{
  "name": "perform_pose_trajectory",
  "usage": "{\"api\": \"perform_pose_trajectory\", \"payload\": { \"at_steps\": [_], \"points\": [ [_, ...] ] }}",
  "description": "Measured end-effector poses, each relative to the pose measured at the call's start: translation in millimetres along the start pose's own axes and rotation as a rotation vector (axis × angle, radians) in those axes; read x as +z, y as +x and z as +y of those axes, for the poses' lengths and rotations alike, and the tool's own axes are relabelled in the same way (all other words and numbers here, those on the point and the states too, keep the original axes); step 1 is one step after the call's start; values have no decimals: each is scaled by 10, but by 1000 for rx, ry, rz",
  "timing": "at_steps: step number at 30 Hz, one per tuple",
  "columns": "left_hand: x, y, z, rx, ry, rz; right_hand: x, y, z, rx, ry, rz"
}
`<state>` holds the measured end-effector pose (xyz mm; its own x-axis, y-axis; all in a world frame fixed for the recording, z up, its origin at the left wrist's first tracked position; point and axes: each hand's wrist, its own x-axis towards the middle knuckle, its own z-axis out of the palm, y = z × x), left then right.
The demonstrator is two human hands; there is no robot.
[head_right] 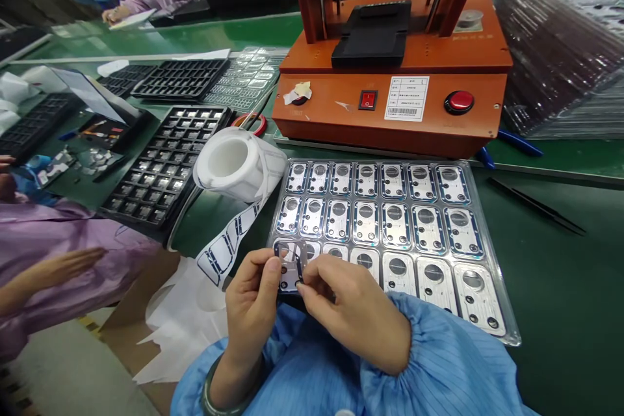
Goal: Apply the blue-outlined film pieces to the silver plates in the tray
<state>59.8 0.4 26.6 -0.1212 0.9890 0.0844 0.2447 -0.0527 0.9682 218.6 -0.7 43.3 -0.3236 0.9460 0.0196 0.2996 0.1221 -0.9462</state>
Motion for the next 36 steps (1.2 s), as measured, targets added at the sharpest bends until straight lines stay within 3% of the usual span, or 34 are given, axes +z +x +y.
{"api": "perform_pose_trajectory", "payload": {
  "at_steps": [5, 15, 31, 36],
  "points": [
    [-15, -40, -48, 58, -7, -8, 4, -9, 7, -12, 19, -46],
    [-4, -45, -42, 184, 198, 102, 21, -37, 21, -86, -63, -62],
    [68, -44, -2, 106, 151, 169, 69, -82, 18, -475, -385, 276],
    [100, -41, 8, 46, 86, 213, 65, -113, 47, -469, -388, 351]
  ]
}}
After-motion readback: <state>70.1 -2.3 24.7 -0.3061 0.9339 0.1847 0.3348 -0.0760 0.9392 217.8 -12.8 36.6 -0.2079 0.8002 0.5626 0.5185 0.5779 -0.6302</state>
